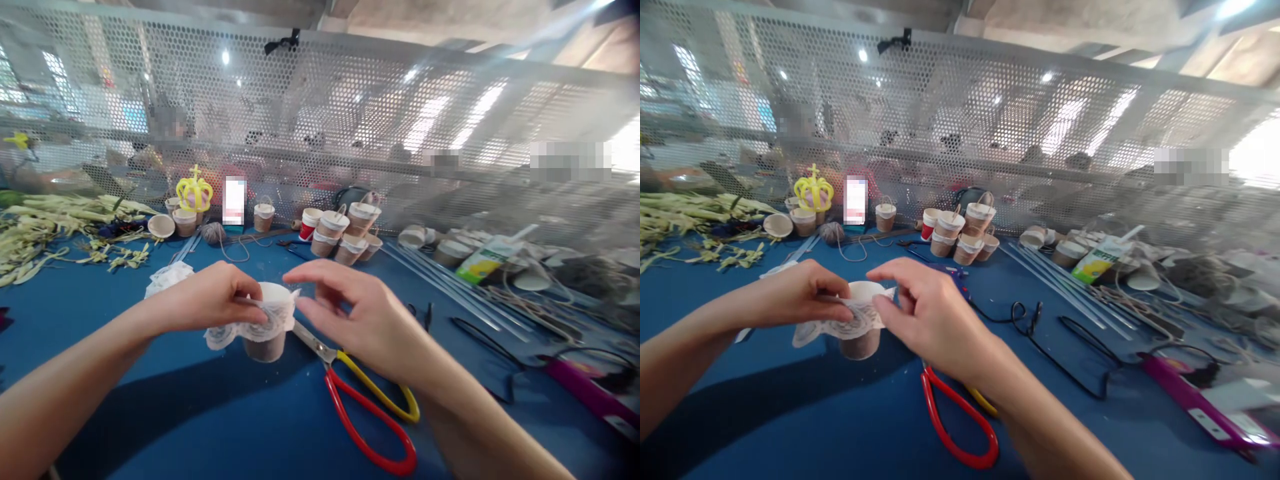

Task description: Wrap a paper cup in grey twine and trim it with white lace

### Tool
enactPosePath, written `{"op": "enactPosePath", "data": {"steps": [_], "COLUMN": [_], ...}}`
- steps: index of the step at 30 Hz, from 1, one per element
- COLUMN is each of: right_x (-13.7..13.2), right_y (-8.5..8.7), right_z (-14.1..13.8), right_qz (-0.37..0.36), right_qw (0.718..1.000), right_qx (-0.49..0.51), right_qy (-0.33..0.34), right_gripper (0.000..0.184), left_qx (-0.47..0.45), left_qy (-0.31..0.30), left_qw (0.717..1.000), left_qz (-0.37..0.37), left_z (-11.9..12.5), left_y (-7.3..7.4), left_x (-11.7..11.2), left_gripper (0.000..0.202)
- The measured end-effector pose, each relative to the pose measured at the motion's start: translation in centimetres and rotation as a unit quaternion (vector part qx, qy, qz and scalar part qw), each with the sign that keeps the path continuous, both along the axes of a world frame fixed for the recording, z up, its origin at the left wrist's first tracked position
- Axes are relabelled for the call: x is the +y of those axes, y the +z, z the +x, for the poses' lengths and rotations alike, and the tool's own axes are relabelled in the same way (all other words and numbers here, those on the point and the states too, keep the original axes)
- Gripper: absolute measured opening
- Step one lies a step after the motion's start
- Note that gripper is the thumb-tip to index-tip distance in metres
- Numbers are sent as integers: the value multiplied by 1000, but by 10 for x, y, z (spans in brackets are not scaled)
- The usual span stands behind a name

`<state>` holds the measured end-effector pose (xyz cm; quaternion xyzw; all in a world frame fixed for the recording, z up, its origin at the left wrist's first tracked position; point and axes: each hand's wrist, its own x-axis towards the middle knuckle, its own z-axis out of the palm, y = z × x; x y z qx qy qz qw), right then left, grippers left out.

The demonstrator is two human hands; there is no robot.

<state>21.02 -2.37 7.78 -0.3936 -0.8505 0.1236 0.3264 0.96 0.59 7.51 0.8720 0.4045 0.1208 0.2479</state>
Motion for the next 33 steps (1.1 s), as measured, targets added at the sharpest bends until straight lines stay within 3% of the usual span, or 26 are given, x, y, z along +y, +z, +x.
{"op": "enactPosePath", "data": {"steps": [7,11,16,25,27,30,33], "right_x": [3,7,5,6,9,12,13], "right_y": [-18,-9,4,8,6,2,-3], "right_z": [-15,-9,1,7,6,4,2], "right_qz": [-42,-97,-158,-183,-160,-72,-32], "right_qw": [995,993,987,980,985,997,998], "right_qx": [-83,-62,-12,2,-8,1,23], "right_qy": [28,16,32,81,60,-21,-49], "right_gripper": [13,13,12,8,5,16,10], "left_qx": [4,-35,-95,-115,-106,-72,-29], "left_qy": [-11,-2,-33,-52,-50,-17,23], "left_qw": [1000,999,989,972,979,996,999], "left_qz": [25,-25,-109,-196,-168,-56,36], "left_z": [7,1,-9,-12,-11,-5,1], "left_y": [-11,-6,1,3,1,-4,-12], "left_x": [-2,1,2,1,1,2,4], "left_gripper": [25,26,29,25,25,24,23]}}
